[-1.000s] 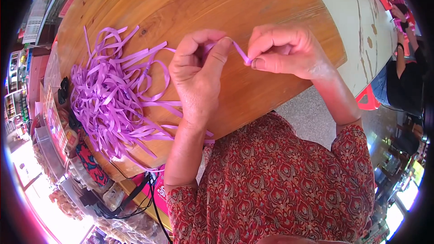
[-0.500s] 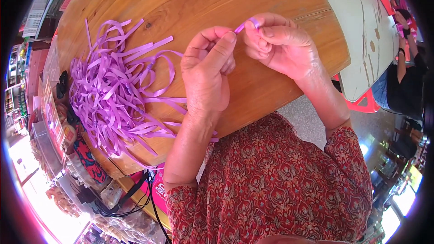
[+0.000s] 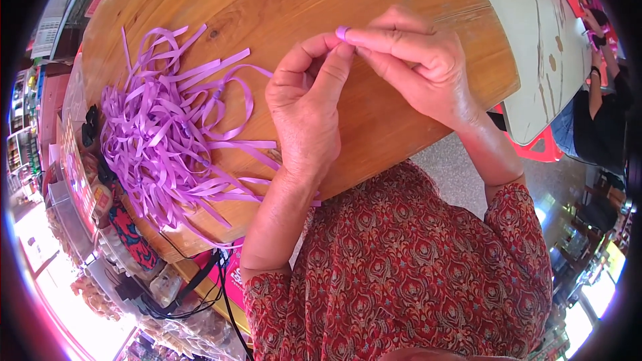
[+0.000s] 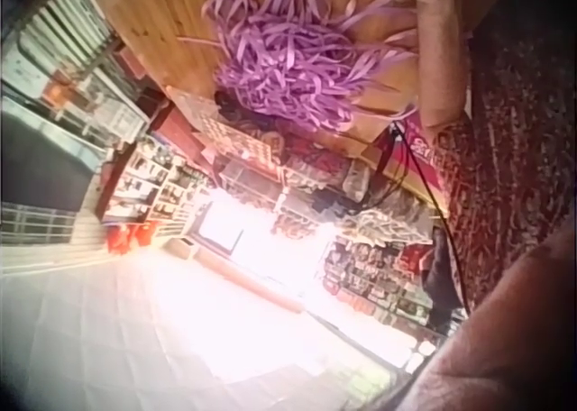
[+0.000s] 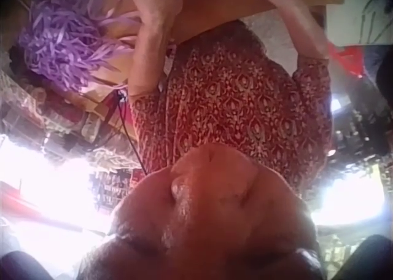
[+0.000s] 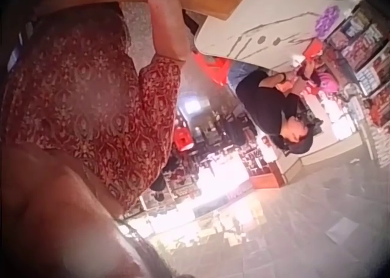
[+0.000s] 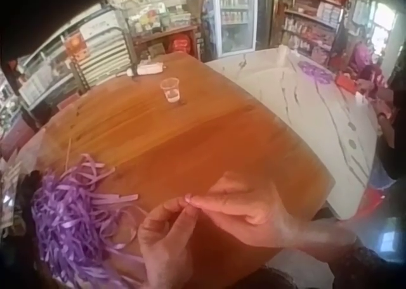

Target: Tying individual knots or loops in several strips of purple ribbon at a wooden table.

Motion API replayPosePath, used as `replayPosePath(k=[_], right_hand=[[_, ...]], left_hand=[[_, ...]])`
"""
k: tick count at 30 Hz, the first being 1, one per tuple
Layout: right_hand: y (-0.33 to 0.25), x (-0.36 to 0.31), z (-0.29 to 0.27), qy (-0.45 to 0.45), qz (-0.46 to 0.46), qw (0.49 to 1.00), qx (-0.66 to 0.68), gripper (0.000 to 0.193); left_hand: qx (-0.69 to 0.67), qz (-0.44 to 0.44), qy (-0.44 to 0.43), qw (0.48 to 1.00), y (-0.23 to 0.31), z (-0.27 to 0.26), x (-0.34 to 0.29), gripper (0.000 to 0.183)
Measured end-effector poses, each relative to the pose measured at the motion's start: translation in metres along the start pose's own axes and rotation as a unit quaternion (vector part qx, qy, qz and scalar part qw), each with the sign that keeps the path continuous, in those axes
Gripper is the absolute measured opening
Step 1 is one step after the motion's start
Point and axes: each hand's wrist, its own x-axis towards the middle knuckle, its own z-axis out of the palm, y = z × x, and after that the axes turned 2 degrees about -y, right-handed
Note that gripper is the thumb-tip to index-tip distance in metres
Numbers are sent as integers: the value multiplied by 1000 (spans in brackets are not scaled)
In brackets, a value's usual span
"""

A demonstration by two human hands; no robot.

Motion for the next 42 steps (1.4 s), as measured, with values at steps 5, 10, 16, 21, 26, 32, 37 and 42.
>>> replayPosePath(k=[5, 10, 16, 21, 26, 32, 37, 42], right_hand=[[4, -2, 2, 18, -33, 998, -46, 32], [2, 0, 3, 27, -43, 997, -53, 27], [2, -5, 2, -8, 103, 988, 118, 25], [0, -2, -5, -30, 184, 930, 317, 26], [1, -2, -9, -73, 196, 908, 362, 25], [-2, 4, -6, -72, 28, 994, 81, 23], [-1, 5, -2, -33, 5, 999, -30, 20], [-4, 2, 5, -12, 171, 963, 210, 15]], left_hand=[[-7, -11, 5, 1000, -1, 3, 0, 15], [20, -20, -6, 1000, -1, 2, 1, 15], [54, 22, -13, 998, 0, 6, -2, 12], [-20, -39, -28, 999, 8, 4, -3, 12], [-36, -74, -42, 996, 10, 7, -3, 13], [-15, -112, -16, 993, 11, 5, -1, 14], [-19, -70, 15, 997, 5, 6, 0, 12], [4, 22, 16, 1000, 1, 5, -5, 8]])
